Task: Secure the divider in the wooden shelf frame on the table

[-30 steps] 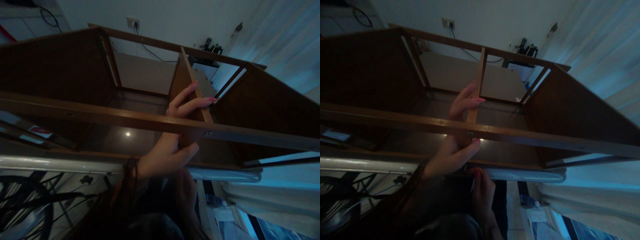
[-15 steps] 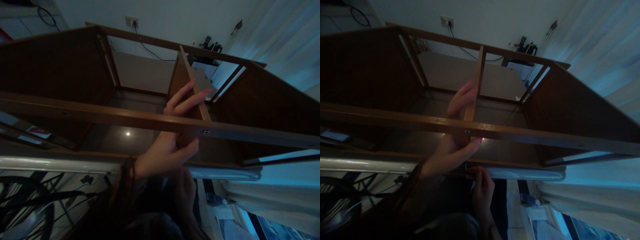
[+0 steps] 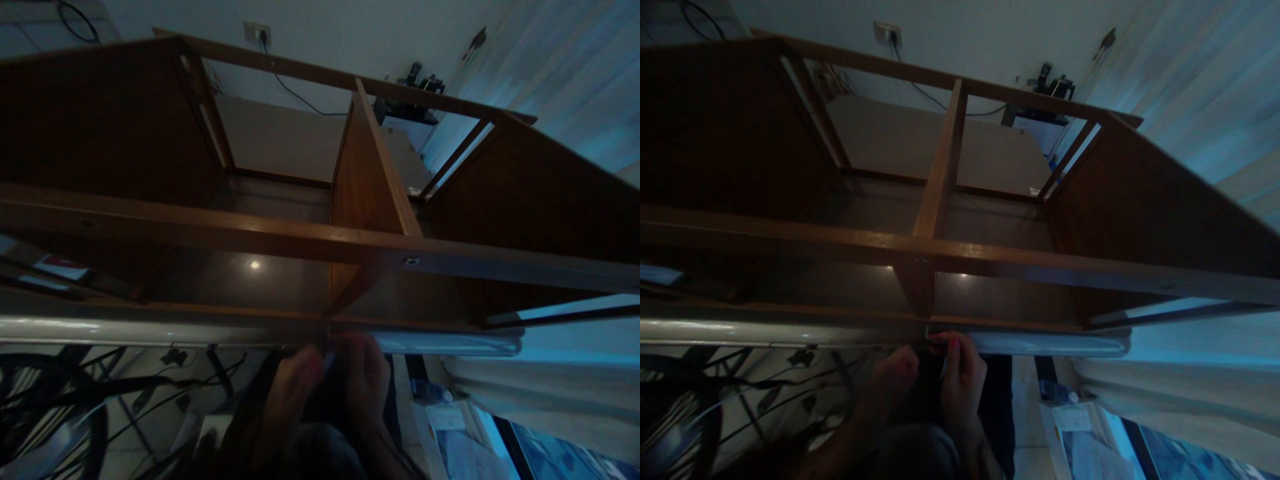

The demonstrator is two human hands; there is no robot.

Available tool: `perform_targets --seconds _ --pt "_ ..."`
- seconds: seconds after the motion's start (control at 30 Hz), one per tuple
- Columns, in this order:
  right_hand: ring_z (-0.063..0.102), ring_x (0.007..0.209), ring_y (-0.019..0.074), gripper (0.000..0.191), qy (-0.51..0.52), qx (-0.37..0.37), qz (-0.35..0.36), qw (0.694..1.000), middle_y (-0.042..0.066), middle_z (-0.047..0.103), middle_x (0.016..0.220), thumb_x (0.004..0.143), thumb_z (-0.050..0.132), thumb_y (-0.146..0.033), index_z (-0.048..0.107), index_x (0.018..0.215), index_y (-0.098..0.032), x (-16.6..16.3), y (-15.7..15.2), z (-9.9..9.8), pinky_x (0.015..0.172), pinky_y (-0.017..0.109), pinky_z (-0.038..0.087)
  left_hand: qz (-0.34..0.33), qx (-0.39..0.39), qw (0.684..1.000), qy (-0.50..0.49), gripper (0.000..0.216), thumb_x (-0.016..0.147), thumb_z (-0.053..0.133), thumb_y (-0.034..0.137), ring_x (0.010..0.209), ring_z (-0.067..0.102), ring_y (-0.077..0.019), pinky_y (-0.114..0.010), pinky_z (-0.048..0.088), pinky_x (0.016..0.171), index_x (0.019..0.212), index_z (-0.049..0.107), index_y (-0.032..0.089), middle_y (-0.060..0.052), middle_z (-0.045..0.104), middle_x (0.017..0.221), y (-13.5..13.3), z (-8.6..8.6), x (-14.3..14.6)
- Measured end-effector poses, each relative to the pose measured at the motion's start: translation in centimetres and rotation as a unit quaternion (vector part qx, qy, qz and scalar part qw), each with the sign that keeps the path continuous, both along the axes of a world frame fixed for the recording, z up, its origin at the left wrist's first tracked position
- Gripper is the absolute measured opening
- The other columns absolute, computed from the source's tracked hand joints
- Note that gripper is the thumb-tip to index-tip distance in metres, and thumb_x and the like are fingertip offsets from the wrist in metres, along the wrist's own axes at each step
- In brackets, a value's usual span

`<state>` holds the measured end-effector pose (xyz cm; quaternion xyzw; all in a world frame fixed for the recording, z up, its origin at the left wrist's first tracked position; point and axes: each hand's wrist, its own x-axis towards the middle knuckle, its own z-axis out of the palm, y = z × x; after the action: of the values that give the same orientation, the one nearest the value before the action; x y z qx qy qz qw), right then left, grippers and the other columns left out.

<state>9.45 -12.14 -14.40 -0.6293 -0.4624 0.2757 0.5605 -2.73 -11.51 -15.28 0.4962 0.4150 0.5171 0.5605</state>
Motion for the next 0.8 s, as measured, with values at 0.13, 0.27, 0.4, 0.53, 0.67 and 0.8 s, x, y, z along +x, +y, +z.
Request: perform_targets --seconds 0.13,0.27,0.4,0.53,0.67,0.8 --pt "0.068 0.07 0.0154 0.029 -0.038 0.015 0.003 0.999 0.003 0.071 0.077 0.095 0.043 -0.033 0.067 0.084 -0.02 0.2 0.1 0.1 0.061 0.025 0.055 -0.075 -0.147 0.986 0.016 0.047 0.088 0.041 0.059 0.041 0.03 -0.0053 -0.018 0.021 0.039 0.071 0.052 0.016 0.006 0.037 0.05 -0.4 -0.8 0.3" --pt "0.067 0.068 0.0149 0.027 -0.079 0.013 0.01 0.997 0.003 0.071 0.077 0.094 0.044 -0.03 0.067 0.084 -0.02 0.4 0.0 0.1 0.062 0.024 0.054 -0.07 -0.193 0.979 -0.005 0.052 0.085 0.039 0.065 0.039 0.03 -0.0058 -0.019 0.02 0.038 0.072 0.054 0.016 0.006 0.036 0.048 0.8 -0.2 0.8" --pt "0.067 0.072 0.0146 0.024 -0.128 0.026 0.022 0.991 0.002 0.071 0.079 0.094 0.045 -0.026 0.067 0.087 -0.021 0.7 -0.3 -0.2 0.066 0.024 0.053 -0.068 -0.186 0.98 0.01 0.05 0.084 0.045 0.063 0.04 0.033 -0.007 -0.02 0.022 0.039 0.067 0.055 0.017 0.005 0.041 0.046 1.3 0.9 1.2" --pt "0.066 0.072 0.0134 0.021 -0.142 0.04 0.029 0.989 0.001 0.07 0.081 0.094 0.045 -0.024 0.066 0.089 -0.022 1.0 -0.2 -0.4 0.066 0.023 0.052 -0.078 -0.189 0.979 0.017 0.048 0.084 0.046 0.062 0.035 0.036 -0.0081 -0.021 0.025 0.037 0.067 0.056 0.018 0.005 0.042 0.04 1.3 1.3 1.4" --pt "0.065 0.07 0.0134 0.022 -0.136 0.02 0.031 0.99 0.001 0.069 0.079 0.094 0.044 -0.026 0.065 0.089 -0.021 1.2 -0.1 -0.2 0.063 0.023 0.052 -0.084 -0.204 0.975 -0.016 0.052 0.084 0.043 0.063 0.035 0.039 -0.0072 -0.019 0.031 0.038 0.06 0.05 0.018 0.005 0.043 0.041 1.1 0.7 1.9" --pt "0.065 0.072 0.0142 0.024 -0.158 0.0 0.03 0.987 0.002 0.069 0.079 0.095 0.043 -0.027 0.065 0.088 -0.021 1.2 -0.1 0.2 0.066 0.025 0.051 -0.079 -0.241 0.964 -0.081 0.056 0.077 0.047 0.071 0.031 0.035 -0.005 -0.017 0.029 0.032 0.062 0.046 0.018 0.008 0.038 0.042 1.0 0.9 2.5"
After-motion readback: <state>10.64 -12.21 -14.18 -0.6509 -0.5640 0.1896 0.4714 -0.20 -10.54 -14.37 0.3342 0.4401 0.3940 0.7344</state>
